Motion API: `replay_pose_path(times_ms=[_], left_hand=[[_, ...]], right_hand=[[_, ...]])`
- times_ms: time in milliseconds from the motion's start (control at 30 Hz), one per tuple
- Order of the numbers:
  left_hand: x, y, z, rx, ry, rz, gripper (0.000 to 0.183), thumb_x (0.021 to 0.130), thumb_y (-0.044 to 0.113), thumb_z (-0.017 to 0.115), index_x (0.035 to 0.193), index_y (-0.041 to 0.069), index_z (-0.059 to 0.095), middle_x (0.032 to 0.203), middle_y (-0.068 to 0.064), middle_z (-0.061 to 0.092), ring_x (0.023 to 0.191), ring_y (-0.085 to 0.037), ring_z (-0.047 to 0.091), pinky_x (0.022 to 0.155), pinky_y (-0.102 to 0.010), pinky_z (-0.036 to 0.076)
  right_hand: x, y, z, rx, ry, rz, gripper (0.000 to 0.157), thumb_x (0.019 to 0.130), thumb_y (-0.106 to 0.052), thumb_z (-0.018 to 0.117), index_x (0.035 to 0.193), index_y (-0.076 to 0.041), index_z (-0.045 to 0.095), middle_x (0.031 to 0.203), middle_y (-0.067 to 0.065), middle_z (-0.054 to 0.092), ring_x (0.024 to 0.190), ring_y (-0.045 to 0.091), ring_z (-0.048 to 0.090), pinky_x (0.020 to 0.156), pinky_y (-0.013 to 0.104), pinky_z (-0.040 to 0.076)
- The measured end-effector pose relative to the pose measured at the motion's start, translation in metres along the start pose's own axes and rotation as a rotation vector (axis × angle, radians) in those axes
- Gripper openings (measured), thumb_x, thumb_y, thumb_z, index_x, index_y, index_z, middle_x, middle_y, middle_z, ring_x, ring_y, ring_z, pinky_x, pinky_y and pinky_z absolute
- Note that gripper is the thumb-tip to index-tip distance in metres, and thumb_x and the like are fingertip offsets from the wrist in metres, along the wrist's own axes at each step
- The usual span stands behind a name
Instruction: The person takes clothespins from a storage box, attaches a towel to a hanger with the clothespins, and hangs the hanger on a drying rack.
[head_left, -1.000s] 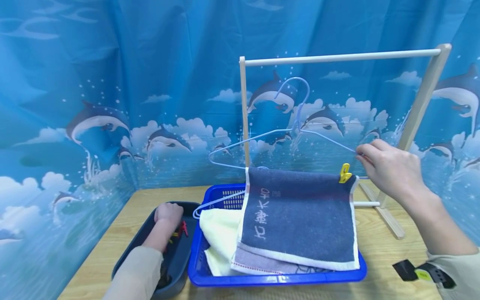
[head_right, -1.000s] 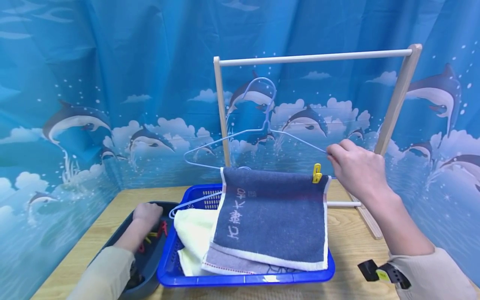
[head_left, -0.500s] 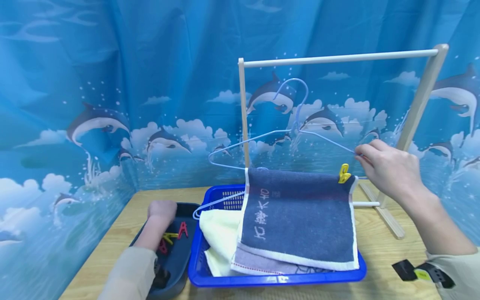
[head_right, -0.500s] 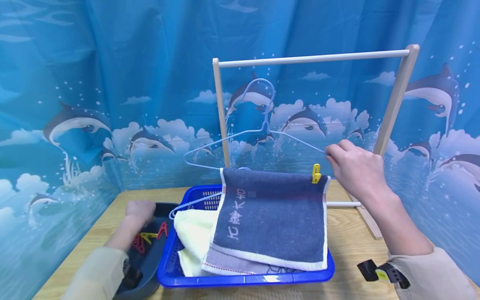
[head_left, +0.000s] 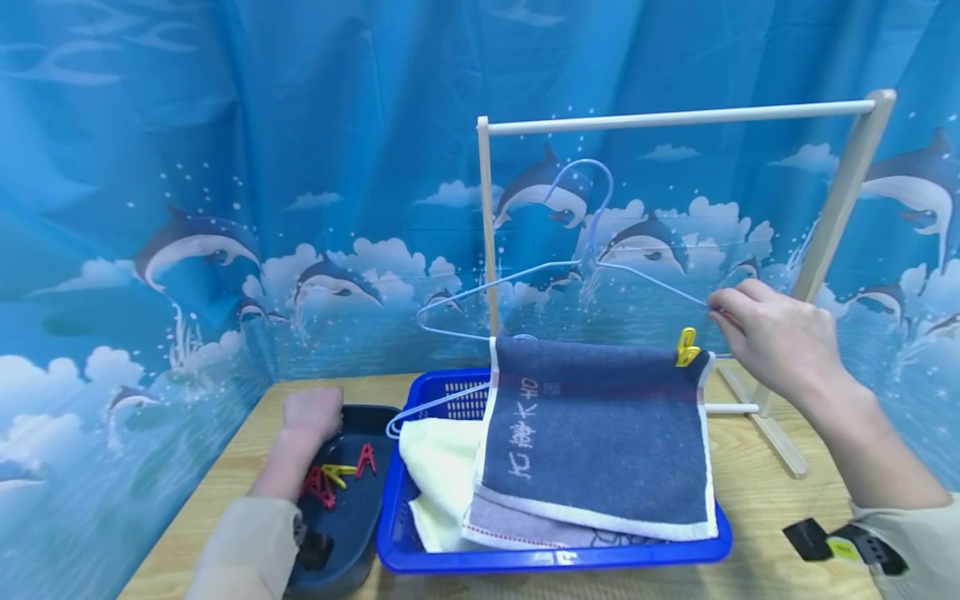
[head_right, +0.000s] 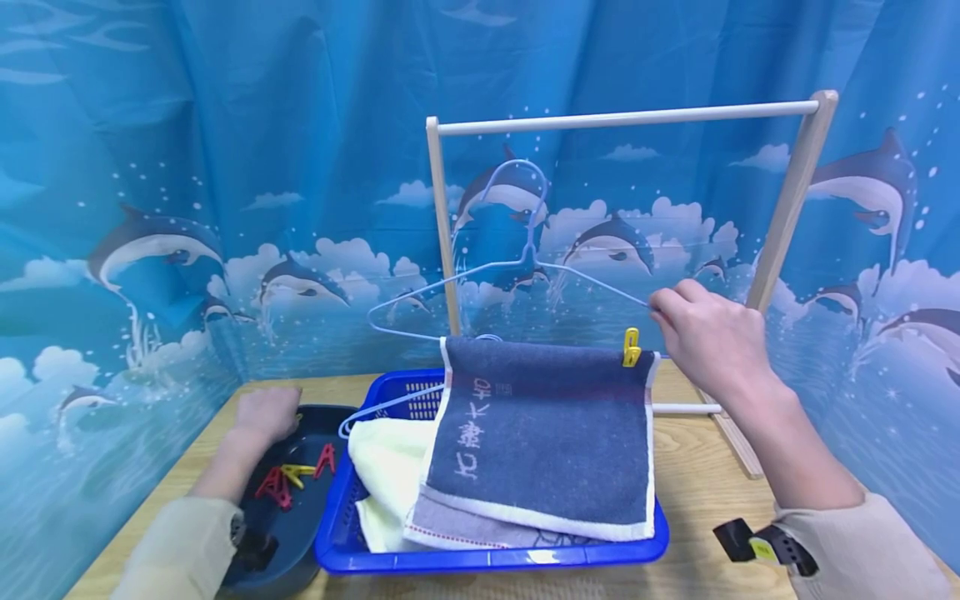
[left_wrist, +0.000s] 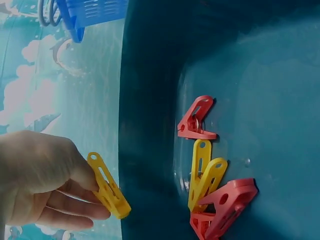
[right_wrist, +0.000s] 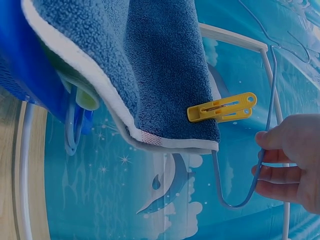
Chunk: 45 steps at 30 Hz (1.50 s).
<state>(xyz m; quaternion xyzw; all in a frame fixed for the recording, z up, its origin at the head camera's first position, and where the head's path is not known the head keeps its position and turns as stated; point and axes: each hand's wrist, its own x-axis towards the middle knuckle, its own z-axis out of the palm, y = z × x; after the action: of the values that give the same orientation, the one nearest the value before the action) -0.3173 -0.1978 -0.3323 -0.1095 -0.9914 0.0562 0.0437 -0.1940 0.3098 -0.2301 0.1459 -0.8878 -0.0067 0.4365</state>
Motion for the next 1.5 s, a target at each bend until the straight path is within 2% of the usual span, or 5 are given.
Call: replay_pose_path(times_ms=[200,533,900,1067,1500], left_hand=[[0.003,-0.002,-0.002,-0.046,0.011,0.011,0.032,0.082,0.010,0.064,0.112,0.003,0.057,0.080,-0.011,0.061,0.067,-0.029,0.057,0.050,-0.043,0.045],[0.005,0.001,-0.009,-0.079,0.039,0.044,0.018,0.081,0.007,0.062,0.098,0.007,0.057,0.080,-0.007,0.061,0.070,-0.028,0.058,0.051,-0.043,0.044],[0.004,0.004,-0.011,-0.166,0.011,-0.075,0.020,0.085,0.025,0.054,0.079,0.007,0.059,0.069,-0.008,0.054,0.060,-0.023,0.051,0.051,-0.038,0.040],[0.001,0.003,-0.015,-0.089,0.065,-0.068,0.037,0.088,0.041,0.053,0.082,0.006,0.060,0.062,-0.005,0.050,0.055,-0.022,0.048,0.047,-0.034,0.035],[-0.006,0.014,-0.036,-0.106,0.319,0.004,0.021,0.087,0.028,0.062,0.087,0.008,0.057,0.062,-0.001,0.050,0.050,-0.019,0.047,0.043,-0.034,0.036]], right_hand=[[0.001,0.000,0.000,0.000,0.000,0.001,0.012,0.077,-0.005,0.070,0.088,-0.008,0.066,0.081,0.008,0.060,0.053,0.024,0.053,0.035,0.032,0.029],[0.001,-0.001,0.000,0.002,0.000,0.001,0.012,0.077,-0.005,0.070,0.088,-0.007,0.066,0.080,0.008,0.060,0.052,0.023,0.052,0.035,0.032,0.028],[0.001,-0.001,0.001,0.000,0.000,0.000,0.012,0.077,-0.004,0.070,0.088,-0.007,0.067,0.078,0.007,0.059,0.050,0.022,0.050,0.036,0.031,0.028],[0.001,-0.002,0.001,0.001,0.001,0.002,0.012,0.077,-0.005,0.071,0.088,-0.007,0.066,0.078,0.007,0.059,0.050,0.022,0.050,0.036,0.031,0.027],[0.000,-0.002,0.002,0.005,-0.005,0.006,0.012,0.077,-0.005,0.070,0.088,-0.007,0.066,0.080,0.008,0.060,0.052,0.023,0.052,0.036,0.031,0.028]])
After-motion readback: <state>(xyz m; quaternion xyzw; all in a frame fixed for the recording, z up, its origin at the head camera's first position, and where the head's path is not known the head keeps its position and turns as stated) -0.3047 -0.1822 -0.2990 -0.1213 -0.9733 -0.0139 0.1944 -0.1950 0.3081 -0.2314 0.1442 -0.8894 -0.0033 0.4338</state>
